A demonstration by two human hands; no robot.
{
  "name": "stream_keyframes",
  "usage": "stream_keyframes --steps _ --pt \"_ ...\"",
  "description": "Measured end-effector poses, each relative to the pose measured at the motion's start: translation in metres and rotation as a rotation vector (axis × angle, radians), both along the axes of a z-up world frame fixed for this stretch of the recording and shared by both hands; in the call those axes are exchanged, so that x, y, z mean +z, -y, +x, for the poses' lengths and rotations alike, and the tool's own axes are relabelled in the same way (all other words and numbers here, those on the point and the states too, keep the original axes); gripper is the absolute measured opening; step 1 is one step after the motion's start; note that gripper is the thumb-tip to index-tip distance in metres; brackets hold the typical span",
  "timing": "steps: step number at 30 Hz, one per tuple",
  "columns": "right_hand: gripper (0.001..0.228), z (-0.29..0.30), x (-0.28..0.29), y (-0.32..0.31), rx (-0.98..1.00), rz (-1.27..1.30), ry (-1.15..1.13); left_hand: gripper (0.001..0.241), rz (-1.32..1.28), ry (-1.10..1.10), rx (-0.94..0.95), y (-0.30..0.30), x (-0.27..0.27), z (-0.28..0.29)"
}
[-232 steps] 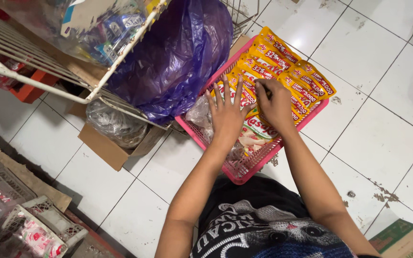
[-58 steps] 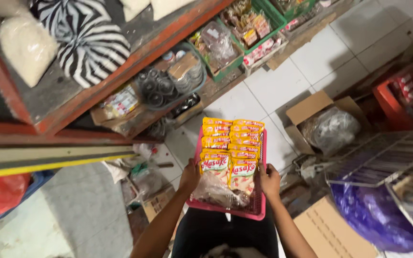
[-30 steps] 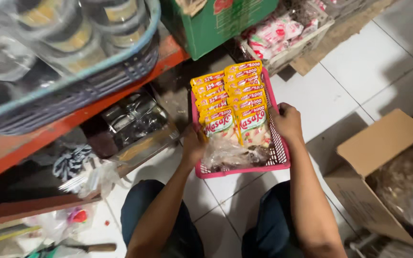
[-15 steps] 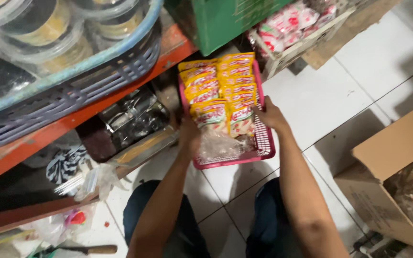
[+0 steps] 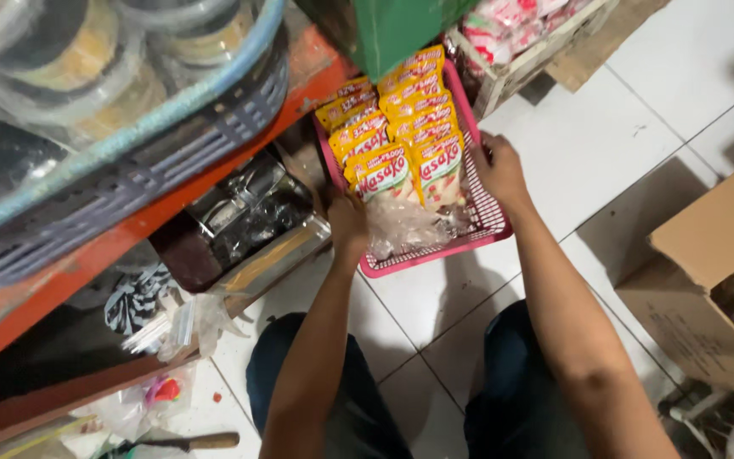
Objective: The person handles packets of seasoning, placing them into a pink basket, and then sorts small white seasoning bags into a crate on the floor.
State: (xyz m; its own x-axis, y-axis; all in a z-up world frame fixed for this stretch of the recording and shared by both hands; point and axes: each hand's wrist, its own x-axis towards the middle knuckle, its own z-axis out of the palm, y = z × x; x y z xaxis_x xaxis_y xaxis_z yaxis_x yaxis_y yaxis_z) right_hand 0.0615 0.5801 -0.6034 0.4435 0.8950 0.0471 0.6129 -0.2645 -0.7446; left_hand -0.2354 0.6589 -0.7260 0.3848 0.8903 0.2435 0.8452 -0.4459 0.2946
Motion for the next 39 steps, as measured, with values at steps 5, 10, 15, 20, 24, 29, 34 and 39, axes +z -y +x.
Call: stream_keyframes --steps 5,10,15,20,24,29,34,39 --pt "0.047 0.015 -0.018 0.003 0.119 0.085 0.314 0.028 -0.385 0.386 0.349 -0.002 0.035 0.010" --pt "0.074 0.022 0.017 0.036 0.088 -0.476 -0.181 0.028 -0.303 0.477 0.373 -0.001 0.050 0.012" --pt "0.058 -0.002 0.058 0.053 0.014 -0.615 -0.486 0.023 -0.292 0.522 0.398 0.012 0.036 0.019" --pt "0.031 0.001 0.045 0.043 -0.146 -0.324 -0.190 0.030 -0.164 0.585 0.348 0.015 0.027 0.032" --pt "0.025 0.028 0.001 0.029 -0.239 -0.011 -0.118 0.029 -0.454 0.951 0.403 0.021 0.062 0.040" --pt "0.030 0.029 -0.040 0.015 -0.547 -0.021 -0.581 0.028 -0.359 0.866 0.375 0.018 0.083 0.044" --pt "0.026 0.016 -0.035 0.013 -0.570 -0.054 -0.620 0.030 -0.358 0.807 0.297 0.011 0.095 0.035" --pt "0.023 0.006 -0.040 0.004 -0.502 0.093 -0.687 0.026 -0.298 0.730 0.215 -0.012 0.081 0.028"
